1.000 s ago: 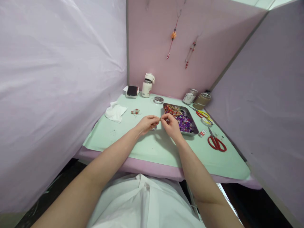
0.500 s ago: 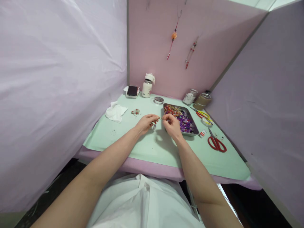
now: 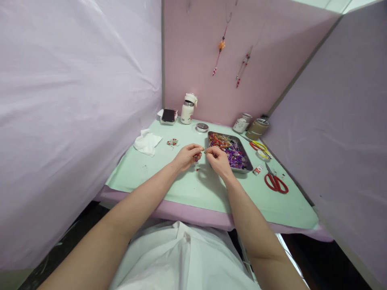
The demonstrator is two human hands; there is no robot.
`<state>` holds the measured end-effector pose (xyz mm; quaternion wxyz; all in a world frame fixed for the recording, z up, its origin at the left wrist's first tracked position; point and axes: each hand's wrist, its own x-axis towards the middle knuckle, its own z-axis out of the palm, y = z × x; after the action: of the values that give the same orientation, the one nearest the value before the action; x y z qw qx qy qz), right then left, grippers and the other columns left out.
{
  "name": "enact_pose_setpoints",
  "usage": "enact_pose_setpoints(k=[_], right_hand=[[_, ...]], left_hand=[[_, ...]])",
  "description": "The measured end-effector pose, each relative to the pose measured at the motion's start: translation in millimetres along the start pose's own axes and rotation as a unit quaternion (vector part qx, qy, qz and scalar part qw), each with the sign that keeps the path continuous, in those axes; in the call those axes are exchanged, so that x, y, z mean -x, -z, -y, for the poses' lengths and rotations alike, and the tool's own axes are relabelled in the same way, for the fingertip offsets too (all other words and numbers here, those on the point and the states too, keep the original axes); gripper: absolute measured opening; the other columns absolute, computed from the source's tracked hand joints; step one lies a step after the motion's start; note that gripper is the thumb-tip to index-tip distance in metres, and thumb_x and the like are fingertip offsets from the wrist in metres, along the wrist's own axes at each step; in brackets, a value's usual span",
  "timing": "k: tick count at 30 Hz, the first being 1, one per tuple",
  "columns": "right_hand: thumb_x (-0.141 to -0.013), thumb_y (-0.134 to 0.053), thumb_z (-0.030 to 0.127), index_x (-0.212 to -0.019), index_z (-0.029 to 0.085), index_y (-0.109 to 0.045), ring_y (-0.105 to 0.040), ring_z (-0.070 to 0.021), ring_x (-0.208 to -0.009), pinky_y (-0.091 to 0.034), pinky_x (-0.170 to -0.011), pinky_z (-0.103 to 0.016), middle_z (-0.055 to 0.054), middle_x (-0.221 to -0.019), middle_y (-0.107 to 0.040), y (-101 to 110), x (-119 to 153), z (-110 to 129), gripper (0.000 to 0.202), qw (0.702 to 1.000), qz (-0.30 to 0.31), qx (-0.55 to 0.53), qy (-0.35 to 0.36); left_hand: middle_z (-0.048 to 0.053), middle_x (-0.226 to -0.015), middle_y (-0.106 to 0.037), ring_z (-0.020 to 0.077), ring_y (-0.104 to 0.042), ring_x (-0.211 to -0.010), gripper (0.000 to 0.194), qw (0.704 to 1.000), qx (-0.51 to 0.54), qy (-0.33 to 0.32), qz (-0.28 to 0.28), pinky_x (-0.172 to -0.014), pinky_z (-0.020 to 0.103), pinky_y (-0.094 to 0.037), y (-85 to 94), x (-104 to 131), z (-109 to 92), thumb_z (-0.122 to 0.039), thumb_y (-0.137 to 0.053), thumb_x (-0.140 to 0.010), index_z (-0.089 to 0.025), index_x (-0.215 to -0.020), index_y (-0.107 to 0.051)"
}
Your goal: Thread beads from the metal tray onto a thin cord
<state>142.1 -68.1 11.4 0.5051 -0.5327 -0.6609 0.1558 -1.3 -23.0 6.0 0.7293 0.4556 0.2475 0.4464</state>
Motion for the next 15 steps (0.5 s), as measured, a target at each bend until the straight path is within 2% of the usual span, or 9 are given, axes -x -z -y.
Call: enact_pose_setpoints(k=[5, 11, 15], right_hand=[[-0.070, -0.048, 0.020, -0.061, 0.020, -0.054, -0.049, -0.0146, -0.067, -0.039, -0.065, -0.028, 0.000, -0.069, -0.057, -0.1, 0.1, -1.4, 0.010, 0.999, 0.037, 0.014, 0.008], [-0.072, -0.049, 0.023, -0.064, 0.020, -0.055, -0.047, -0.0141, -0.066, -0.038, -0.063, -0.027, 0.001, -0.066, -0.055, 4.1, -0.5, -3.2, 0.010, 0.997, 0.078, 0.026, 0.008], [-0.073, -0.050, 0.024, -0.072, 0.019, -0.060, -0.048, -0.0139, -0.066, -0.038, -0.063, -0.027, 0.001, -0.070, -0.057, 8.7, -2.2, -3.8, 0.011, 0.998, 0.063, 0.023, -0.019]], left_hand=[[-0.001, -0.062, -0.059, 0.0049, -0.053, -0.058, 0.021, 0.999, 0.008, 0.003, 0.033, -0.058, 0.017, -0.041, 1.0, -0.7, 1.9, -0.026, -0.073, -0.067, -0.012, -0.072, -0.059], [0.001, -0.069, -0.062, 0.0054, -0.057, -0.065, 0.022, 0.999, 0.024, 0.004, 0.039, -0.066, 0.018, -0.045, 1.7, -1.0, 2.7, -0.026, -0.073, -0.068, -0.012, -0.073, -0.057], [0.002, -0.072, -0.064, 0.0057, -0.059, -0.066, 0.022, 0.999, 0.033, -0.006, 0.031, -0.068, 0.019, -0.046, 1.0, -0.3, 3.2, -0.025, -0.072, -0.069, -0.012, -0.075, -0.056]])
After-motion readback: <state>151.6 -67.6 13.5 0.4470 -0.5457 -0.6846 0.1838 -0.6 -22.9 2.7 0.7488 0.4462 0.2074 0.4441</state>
